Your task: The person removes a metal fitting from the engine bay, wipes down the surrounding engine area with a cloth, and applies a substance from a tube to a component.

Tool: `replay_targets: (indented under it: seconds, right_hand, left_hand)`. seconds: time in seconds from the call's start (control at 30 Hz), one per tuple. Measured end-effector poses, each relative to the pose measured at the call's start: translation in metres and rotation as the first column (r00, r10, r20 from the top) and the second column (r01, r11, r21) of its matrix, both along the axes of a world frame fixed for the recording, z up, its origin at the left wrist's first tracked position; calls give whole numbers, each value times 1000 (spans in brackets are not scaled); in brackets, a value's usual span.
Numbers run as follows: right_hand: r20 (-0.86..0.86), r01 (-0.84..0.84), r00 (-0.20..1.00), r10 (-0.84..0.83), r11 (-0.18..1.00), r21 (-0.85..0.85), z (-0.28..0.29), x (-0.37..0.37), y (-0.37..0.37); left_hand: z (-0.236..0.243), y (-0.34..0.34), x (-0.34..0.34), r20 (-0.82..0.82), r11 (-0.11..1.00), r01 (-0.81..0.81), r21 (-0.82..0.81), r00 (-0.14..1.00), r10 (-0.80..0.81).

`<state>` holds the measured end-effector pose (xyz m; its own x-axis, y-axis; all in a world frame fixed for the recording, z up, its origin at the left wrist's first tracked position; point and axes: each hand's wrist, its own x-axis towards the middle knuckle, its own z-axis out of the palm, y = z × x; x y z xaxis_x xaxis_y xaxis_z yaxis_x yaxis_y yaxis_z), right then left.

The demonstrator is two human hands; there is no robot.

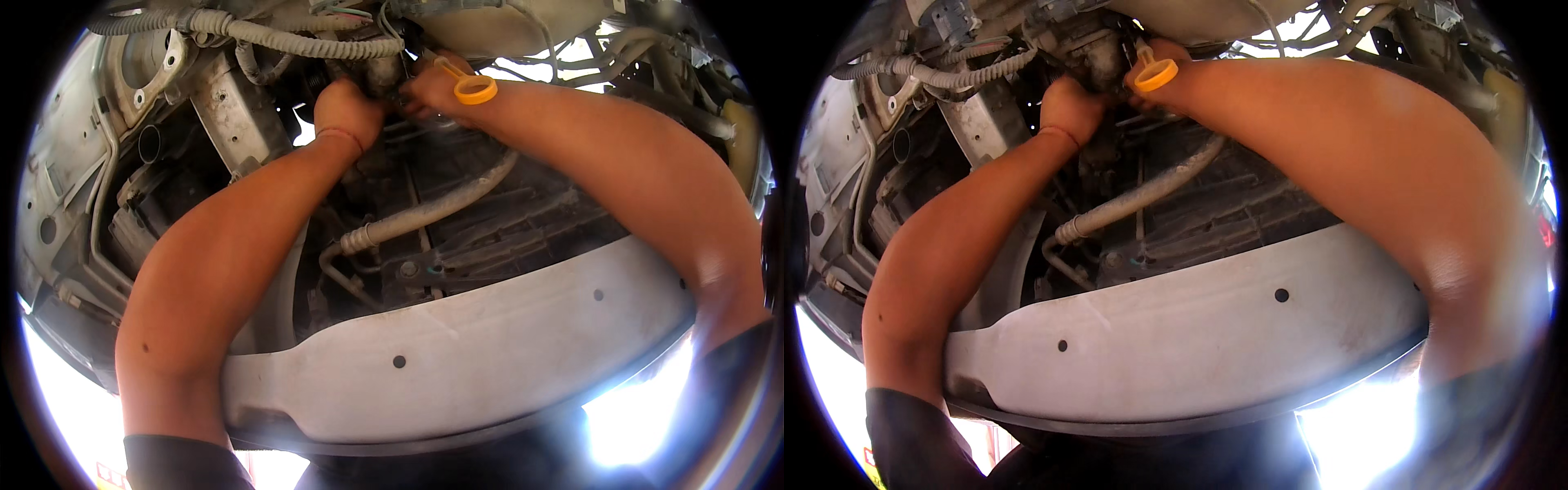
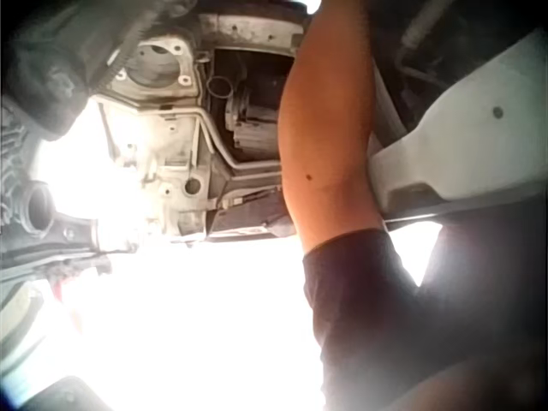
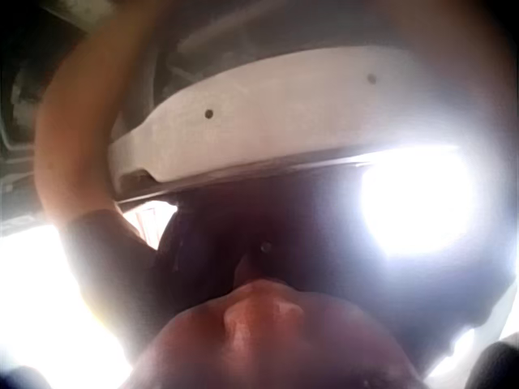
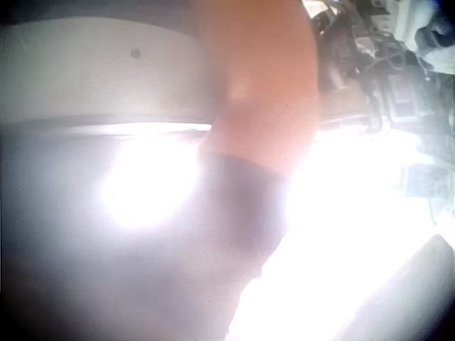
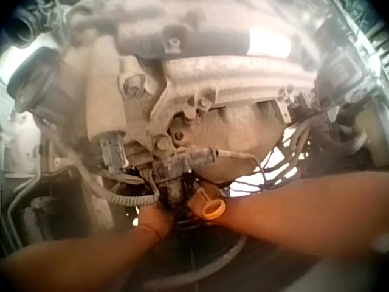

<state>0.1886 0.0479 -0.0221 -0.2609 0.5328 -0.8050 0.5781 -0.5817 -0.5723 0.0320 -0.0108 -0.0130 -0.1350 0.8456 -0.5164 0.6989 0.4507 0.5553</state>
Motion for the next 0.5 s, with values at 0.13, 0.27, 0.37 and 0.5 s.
replay_targets:
  seconds: [0.13, 0.27, 0.37, 0.5]
  right_hand:
    - [-48, -43, 998, 42, 999, -14, 1, 4, 4]
    - [-87, 309, 947, -309, 951, -9, -4, 1, -7]
    - [-108, -31, 992, 59, 968, 248, -26, 10, -6]
    - [-20, -322, 930, 367, 840, 438, -42, 17, -2]
  left_hand:
    - [-2, -3, -1, -1, 999, -17, 43, 1000, 17]
    - [9, 2, 1, -1, 996, 32, -78, 999, -33]
    - [0, -1, 0, -2, 1000, 18, 3, 1000, -18]
    - [-9, -5, -1, 6, 997, -3, 83, 1000, 3]
